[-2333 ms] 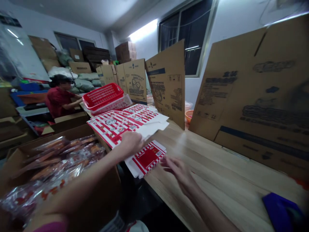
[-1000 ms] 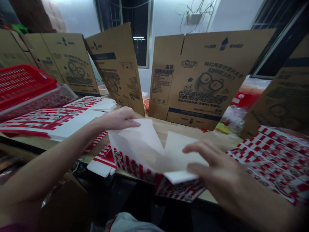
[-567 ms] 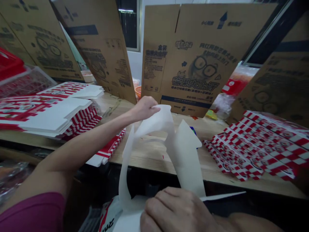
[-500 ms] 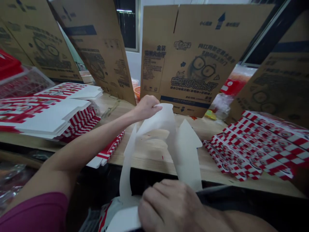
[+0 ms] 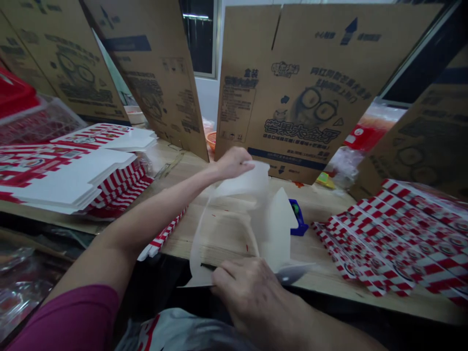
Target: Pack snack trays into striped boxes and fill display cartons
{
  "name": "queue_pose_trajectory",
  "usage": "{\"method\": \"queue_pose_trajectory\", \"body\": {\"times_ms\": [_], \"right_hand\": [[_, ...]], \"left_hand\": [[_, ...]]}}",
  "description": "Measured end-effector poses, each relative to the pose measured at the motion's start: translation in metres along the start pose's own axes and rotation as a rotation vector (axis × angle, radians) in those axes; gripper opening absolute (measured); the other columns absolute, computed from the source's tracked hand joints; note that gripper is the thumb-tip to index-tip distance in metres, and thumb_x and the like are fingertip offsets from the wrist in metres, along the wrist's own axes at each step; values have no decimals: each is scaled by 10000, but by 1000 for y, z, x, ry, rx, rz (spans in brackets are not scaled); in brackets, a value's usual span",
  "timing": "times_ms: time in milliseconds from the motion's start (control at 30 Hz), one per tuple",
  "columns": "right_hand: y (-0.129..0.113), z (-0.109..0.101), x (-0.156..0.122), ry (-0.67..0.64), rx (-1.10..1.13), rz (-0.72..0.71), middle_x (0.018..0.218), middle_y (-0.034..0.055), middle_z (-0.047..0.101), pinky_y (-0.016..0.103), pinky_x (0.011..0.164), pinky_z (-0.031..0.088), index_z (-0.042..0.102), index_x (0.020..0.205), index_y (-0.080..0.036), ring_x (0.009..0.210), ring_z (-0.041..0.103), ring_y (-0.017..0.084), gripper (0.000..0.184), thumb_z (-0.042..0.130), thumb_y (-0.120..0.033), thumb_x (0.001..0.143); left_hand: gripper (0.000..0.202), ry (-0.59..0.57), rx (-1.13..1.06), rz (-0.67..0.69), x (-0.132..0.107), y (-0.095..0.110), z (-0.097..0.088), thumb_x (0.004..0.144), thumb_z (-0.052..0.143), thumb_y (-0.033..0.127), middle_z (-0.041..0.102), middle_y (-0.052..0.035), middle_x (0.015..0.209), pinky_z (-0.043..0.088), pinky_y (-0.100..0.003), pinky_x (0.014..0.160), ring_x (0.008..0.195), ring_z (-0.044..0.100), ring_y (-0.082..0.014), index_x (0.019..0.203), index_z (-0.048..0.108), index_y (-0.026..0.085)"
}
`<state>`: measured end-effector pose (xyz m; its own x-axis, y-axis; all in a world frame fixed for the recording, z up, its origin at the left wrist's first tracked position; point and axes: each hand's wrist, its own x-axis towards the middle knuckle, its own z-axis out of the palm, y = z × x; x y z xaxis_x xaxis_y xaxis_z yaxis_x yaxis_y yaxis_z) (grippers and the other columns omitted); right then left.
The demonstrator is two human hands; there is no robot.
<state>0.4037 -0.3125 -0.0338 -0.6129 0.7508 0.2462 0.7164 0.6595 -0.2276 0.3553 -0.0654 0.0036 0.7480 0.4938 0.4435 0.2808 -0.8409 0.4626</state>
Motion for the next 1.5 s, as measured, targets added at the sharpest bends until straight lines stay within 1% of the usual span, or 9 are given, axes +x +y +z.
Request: {"method": "queue_pose_trajectory", "body": {"times_ms": [200,300,467,600,933,1200,1333,1400,1500], "right_hand": [[9,4,-4,4,111,88,734,9,604,261,530,270,500,849,-158,597,509,119,119,451,-50,861],[10,4,5,-23,116,32,694,7,599,267,517,247,525,858,-150,559,480,118,100,452,-83,876],[50,29,22,36,244,355,733,12,611,247,611,327,545,787,-160,681,533,133,138,490,-171,913],[77,39,24,27,400,438,859,28,640,269,729,379,546,820,-175,827,565,159,122,478,-194,920],[83,42,38,-95,431,525,840,36,628,277,683,403,540,840,-160,799,571,172,78,483,-183,888],[85,41,41,-122,528,319,1440,49,480,439,1107,332,447,1397,-242,1340,418,208,485,393,-146,924],[89,46,40,-167,547,302,1486,38,415,455,1145,291,402,1438,-237,1384,363,201,538,376,-132,912],[91,51,39,-181,537,324,1486,50,414,471,1132,308,372,1456,-245,1378,375,215,550,376,-151,914],[92,59,37,-145,493,395,1422,117,491,487,1071,382,362,1457,-207,1318,457,254,552,405,-189,906]], "left_hand": [[368,-68,-68,-93,-4,-10,29,798,488,255,265,68,482,154,-259,515,496,272,-86,486,304,192],[385,-149,-127,-78,3,-14,27,771,526,292,253,70,479,161,-251,510,492,265,-82,468,313,191],[393,-209,-210,-97,2,-23,22,752,544,385,264,69,476,150,-247,500,484,256,-80,472,347,191],[444,-228,-274,-138,-10,-37,19,727,574,477,232,74,497,114,-253,498,488,227,-76,491,322,198],[473,-165,-269,-201,-22,-64,7,730,598,501,242,77,506,112,-251,490,477,221,-67,481,339,193],[432,-146,-416,-270,-22,-59,-4,718,649,537,434,49,543,276,-214,500,515,396,-78,579,524,148],[453,249,-656,-431,-71,-59,-14,848,499,559,659,-91,937,470,-281,769,853,624,-160,946,609,131],[431,543,-574,-525,-115,-58,-3,889,465,520,617,-125,1184,454,-317,912,1085,582,-197,1094,574,158],[509,719,-576,-747,-186,-40,29,935,333,515,448,-136,1439,406,-384,1033,1322,424,-246,1315,447,197]]}}
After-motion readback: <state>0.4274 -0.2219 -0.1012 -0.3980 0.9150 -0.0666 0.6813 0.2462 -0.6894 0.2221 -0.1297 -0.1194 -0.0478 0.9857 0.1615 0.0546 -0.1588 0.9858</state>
